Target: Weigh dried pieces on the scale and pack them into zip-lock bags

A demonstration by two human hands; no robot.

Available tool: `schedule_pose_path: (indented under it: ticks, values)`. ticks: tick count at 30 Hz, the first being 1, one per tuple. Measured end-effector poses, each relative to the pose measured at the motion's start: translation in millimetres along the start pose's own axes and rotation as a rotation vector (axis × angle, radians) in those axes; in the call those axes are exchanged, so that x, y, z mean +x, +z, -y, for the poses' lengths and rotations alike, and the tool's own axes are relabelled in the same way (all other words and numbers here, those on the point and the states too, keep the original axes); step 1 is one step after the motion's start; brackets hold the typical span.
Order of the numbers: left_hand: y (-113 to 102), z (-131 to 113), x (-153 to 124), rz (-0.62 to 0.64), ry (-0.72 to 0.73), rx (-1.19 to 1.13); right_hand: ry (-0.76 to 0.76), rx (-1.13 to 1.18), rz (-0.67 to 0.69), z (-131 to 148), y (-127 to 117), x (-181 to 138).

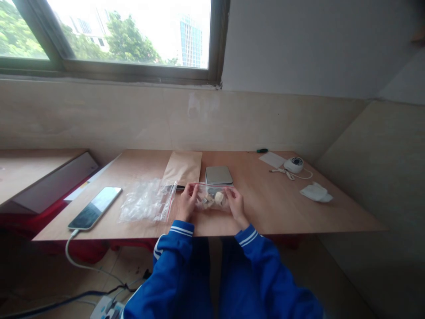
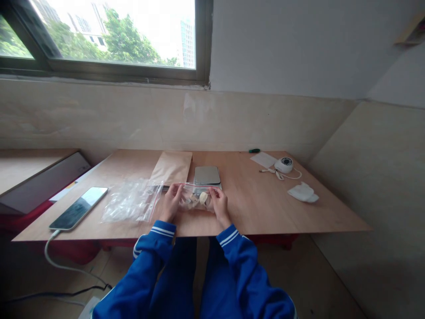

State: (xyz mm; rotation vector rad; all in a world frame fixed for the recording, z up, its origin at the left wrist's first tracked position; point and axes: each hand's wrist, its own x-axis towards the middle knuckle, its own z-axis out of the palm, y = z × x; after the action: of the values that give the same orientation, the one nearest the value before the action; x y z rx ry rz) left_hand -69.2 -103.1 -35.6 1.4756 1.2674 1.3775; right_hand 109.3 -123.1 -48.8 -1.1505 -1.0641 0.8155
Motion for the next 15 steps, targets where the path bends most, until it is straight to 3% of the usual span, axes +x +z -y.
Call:
schedule_pose_path:
  ticks: [15]
  values:
    - [-0.2, 4.8, 3.4, 0.064, -0.018, -0.096, -0.034, -0.242, -0.234, -15.1, -20.3, 7.7]
